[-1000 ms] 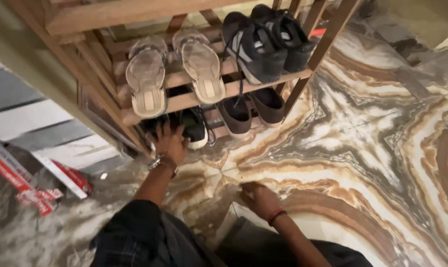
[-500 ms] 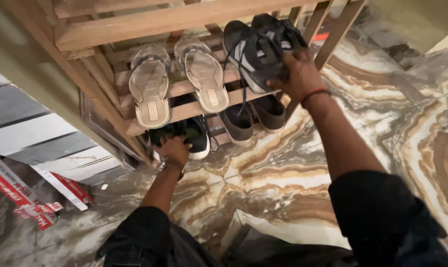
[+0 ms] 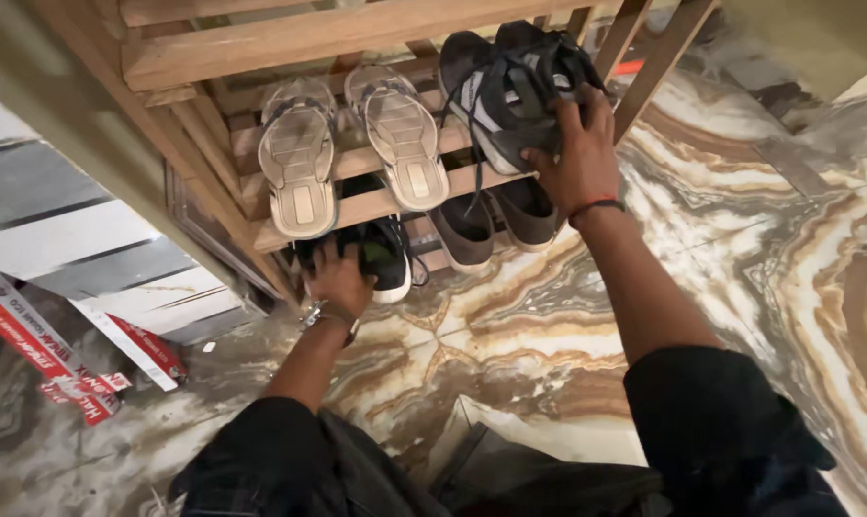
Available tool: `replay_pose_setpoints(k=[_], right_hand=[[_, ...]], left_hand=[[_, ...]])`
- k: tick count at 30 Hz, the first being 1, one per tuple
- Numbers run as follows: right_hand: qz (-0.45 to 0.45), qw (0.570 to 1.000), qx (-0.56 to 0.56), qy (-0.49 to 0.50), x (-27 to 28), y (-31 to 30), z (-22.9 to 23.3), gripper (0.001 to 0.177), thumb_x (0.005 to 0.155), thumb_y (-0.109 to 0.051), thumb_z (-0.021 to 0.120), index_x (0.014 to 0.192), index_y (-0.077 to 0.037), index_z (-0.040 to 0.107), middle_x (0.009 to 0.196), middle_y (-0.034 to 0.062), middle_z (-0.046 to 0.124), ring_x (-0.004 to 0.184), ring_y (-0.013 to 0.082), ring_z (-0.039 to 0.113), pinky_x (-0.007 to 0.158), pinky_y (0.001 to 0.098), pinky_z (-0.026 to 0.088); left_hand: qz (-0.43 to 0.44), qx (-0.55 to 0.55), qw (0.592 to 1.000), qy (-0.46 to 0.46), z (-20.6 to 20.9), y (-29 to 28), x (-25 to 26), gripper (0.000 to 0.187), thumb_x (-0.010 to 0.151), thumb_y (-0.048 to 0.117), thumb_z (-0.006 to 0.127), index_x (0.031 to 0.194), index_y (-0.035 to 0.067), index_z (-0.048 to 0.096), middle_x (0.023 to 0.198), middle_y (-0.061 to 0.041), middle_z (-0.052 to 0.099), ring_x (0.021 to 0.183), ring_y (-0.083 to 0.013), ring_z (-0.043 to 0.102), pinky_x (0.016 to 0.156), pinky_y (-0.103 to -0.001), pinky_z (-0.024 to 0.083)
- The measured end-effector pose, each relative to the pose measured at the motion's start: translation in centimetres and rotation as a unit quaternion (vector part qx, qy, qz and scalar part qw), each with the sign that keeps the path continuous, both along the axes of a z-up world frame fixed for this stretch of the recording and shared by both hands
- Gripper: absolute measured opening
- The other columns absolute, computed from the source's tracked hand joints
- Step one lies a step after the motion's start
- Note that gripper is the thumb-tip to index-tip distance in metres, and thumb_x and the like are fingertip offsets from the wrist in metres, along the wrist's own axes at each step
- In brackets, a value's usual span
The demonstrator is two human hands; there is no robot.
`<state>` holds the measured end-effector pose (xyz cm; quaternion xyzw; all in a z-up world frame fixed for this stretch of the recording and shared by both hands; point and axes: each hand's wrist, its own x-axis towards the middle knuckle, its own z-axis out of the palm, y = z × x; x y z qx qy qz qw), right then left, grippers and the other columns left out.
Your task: The person removes several pairs of shoes from a wooden shoe rack, places them on the floor, and then rearranges them back onto the rack. The person handles sneakers, loafers, and sandals, moving them between shelves and the floor.
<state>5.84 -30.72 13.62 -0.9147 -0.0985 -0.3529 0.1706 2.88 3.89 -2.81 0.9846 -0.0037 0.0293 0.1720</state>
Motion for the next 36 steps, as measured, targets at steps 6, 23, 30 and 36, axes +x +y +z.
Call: replay_pose_setpoints(k=[6,23,30,36], right_hand=[[-0.019,0.994,0.058,-0.087,-2.2,2.8,-2.1,0.077,0.092,-0.016,0.084,0.156,-0.006,0.042,0.156,0.0268,0.036,0.143,0.0496,0.038,0.118,0.0540,0.038],[0.043,0.933,0.036,0.355,-5.7,19.8,-21.6,0.063,0.091,-0.038,0.073,0.140,-0.015,0.041,0.120,0.0244,0.068,0.097,0.0455,0.069,0.080,0.0559,0.056],[0.057,0.933,0.015,0.354,-5.4,17.9,-23.3,0.049,0.099,-0.038,0.064,0.139,-0.012,0.051,0.104,0.0256,0.072,0.095,0.0456,0.068,0.083,0.0554,0.054],[0.099,0.913,0.033,0.393,-14.5,4.7,-24.2,0.038,0.095,-0.031,0.063,0.129,-0.013,0.058,0.107,0.0223,0.071,0.097,0.0434,0.068,0.083,0.0532,0.053]], left_hand=[[-0.078,0.019,0.993,-0.087,3.5,2.2,-1.1,0.051,0.084,0.028,0.077,0.127,0.008,0.061,0.135,-0.019,0.055,0.123,-0.0408,0.053,0.101,-0.056,0.045],[-0.149,0.014,0.983,-0.109,8.8,3.3,-4.4,0.032,0.090,0.023,0.069,0.116,0.005,0.065,0.119,-0.017,0.065,0.113,-0.0374,0.062,0.093,-0.051,0.051],[-0.105,0.032,0.992,-0.065,2.9,4.6,-2.9,0.054,0.078,0.020,0.073,0.128,0.004,0.060,0.132,-0.020,0.059,0.112,-0.0426,0.061,0.092,-0.054,0.050],[-0.036,0.029,0.998,0.035,-2.0,3.7,-0.3,0.066,0.084,0.025,0.076,0.140,0.002,0.050,0.135,-0.024,0.057,0.103,-0.0438,0.067,0.086,-0.054,0.054]])
